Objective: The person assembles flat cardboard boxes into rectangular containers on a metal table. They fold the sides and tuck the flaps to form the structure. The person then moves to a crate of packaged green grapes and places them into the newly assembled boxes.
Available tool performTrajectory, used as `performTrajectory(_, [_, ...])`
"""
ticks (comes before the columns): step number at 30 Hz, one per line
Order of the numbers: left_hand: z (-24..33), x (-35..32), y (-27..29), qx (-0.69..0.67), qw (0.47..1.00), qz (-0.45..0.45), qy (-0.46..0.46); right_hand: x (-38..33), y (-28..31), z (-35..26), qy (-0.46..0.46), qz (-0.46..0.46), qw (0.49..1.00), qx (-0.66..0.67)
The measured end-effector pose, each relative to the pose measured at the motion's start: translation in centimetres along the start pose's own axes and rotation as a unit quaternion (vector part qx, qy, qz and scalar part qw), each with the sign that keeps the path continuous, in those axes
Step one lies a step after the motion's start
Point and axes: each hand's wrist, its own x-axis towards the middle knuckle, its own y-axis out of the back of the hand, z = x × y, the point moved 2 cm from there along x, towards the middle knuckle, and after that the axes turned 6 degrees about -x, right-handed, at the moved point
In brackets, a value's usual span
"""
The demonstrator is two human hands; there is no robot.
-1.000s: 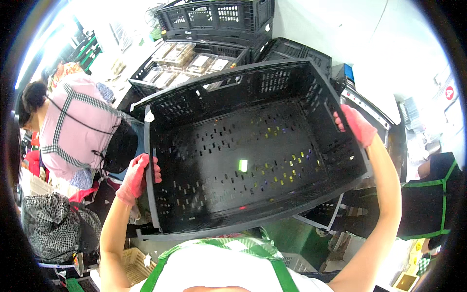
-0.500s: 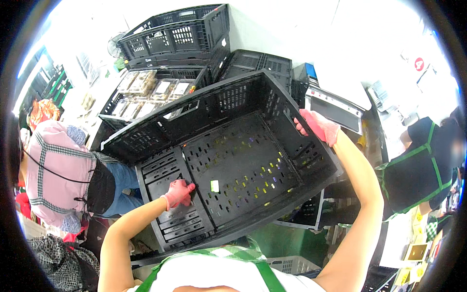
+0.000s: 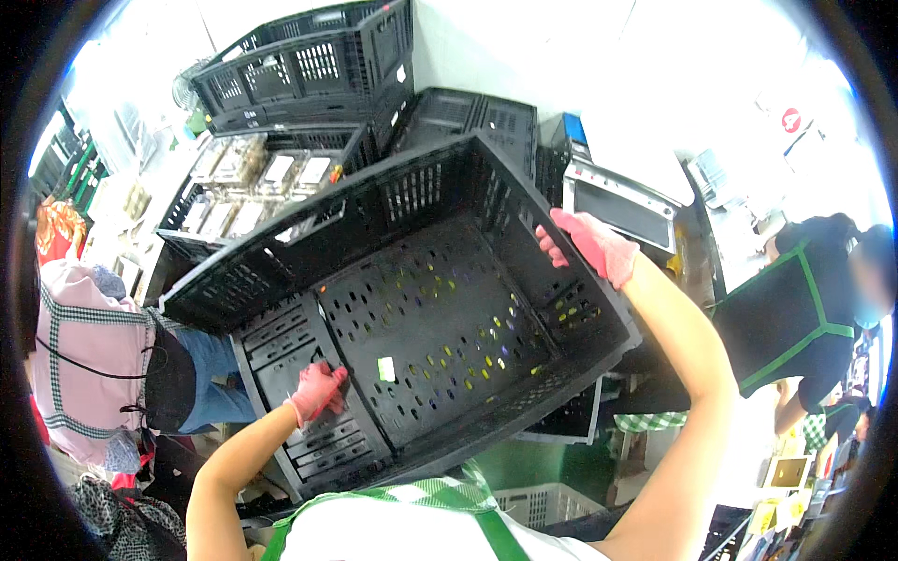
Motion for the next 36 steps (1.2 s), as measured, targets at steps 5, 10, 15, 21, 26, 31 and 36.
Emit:
performTrajectory(5, [-0.3,0.1,-0.4,-0.011,1.000,0.013,0.018,-0.2,-1.2,-0.7,-0.111,0.026,0.991,0.073])
performTrajectory(10, [0.2,-0.5,-0.4,-0.054,0.997,0.013,0.056,0.0,-2.0,-0.9,-0.100,0.109,0.989,-0.008])
performTrajectory(15, [0.3,-0.3,-0.5,-0.057,0.998,-0.009,0.040,0.3,-1.9,-1.4,-0.125,0.108,0.986,0.009])
performTrajectory(21, [-0.3,0.2,-0.6,-0.007,0.999,0.027,0.018,0.3,-4.3,-1.2,-0.074,0.118,0.984,-0.108])
performTrajectory(26, [-0.5,-0.4,-0.8,0.048,0.998,0.032,0.031,0.4,-4.1,-1.3,-0.094,0.106,0.988,-0.061])
performTrajectory(31, [-0.2,-0.3,-1.0,-0.088,0.996,-0.013,0.031,0.7,-1.6,-1.8,-0.130,0.128,0.983,-0.007])
performTrajectory(36, [6.7,-4.0,-1.9,0.309,0.939,-0.021,-0.152,0.8,-2.3,-0.8,-0.097,0.149,0.981,-0.076])
